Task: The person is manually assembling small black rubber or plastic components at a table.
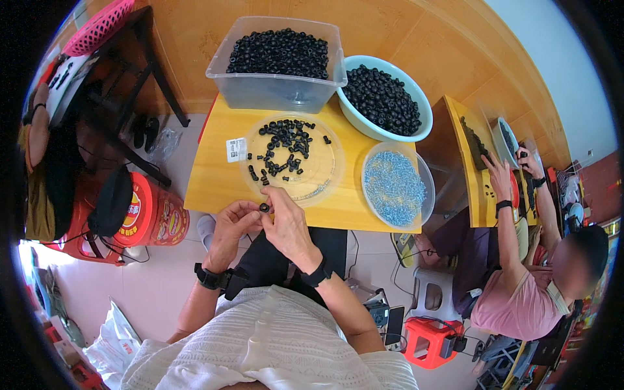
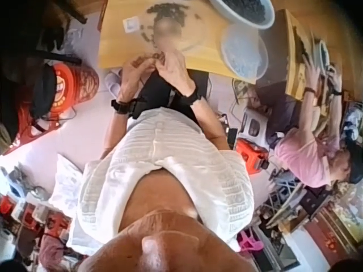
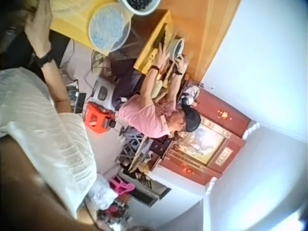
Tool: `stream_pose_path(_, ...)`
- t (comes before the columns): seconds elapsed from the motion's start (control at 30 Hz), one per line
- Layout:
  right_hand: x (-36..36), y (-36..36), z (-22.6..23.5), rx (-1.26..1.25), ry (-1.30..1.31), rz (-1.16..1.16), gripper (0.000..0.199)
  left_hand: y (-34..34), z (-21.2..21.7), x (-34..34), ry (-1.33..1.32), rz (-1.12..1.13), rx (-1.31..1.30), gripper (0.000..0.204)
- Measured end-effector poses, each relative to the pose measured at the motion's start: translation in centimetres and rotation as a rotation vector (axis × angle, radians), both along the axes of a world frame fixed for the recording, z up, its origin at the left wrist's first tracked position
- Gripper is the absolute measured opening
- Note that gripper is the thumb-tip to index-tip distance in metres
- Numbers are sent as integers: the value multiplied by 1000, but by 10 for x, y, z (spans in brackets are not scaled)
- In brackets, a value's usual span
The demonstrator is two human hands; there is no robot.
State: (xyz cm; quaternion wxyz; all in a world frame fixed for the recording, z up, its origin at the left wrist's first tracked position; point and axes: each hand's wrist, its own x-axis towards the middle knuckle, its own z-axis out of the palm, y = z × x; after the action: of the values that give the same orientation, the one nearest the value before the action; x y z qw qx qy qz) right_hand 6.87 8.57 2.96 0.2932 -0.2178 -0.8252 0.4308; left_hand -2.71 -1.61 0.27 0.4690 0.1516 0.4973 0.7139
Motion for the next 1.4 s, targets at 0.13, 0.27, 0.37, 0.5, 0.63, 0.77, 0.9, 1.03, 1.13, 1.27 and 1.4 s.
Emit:
stream_pose_path(0.13, 7, -10, -8, 122, -18, -11, 38, 0, 2, 7, -61, -7, 13, 12)
stream_pose_path(0.27, 11, -17, -10, 171, 6, 27, 33, -5, -11, 3, -26, -29, 25, 16)
stream_pose_path(0.37, 14, -3, -8, 171, 34, -61, 22, -8, -13, 1, -64, 33, 15, 14)
stream_pose_path(0.5, 16, 43, -15, 271, -192, -341, 9, -9, -2, -2, -63, 70, 1, 13)
stream_pose_path(0.63, 7, 63, -28, 382, -361, -382, 13, -10, -6, -2, -54, 71, 7, 13)
stream_pose_path(0.77, -5, 65, -33, 426, -418, -395, 17, -14, -8, -4, -68, 76, 16, 13)
stream_pose_path(0.9, -11, 66, -32, 418, -450, -409, 18, -16, -9, -8, -72, 85, 3, 13)
stream_pose_path(1.03, -12, 68, -38, 439, -476, -436, 19, -12, -7, -8, -91, 91, -11, 15)
stream_pose_path(1.13, -16, 66, -40, 479, -497, -437, 19, -14, -12, -9, -79, 77, -26, 14)
stream_pose_path(1.27, -22, 64, -46, 551, -562, -462, 19, -13, -15, -9, -98, 74, -23, 13)
stream_pose_path(1.4, -25, 65, -44, 510, -631, -433, 25, -10, -15, -8, -95, 68, -41, 13)
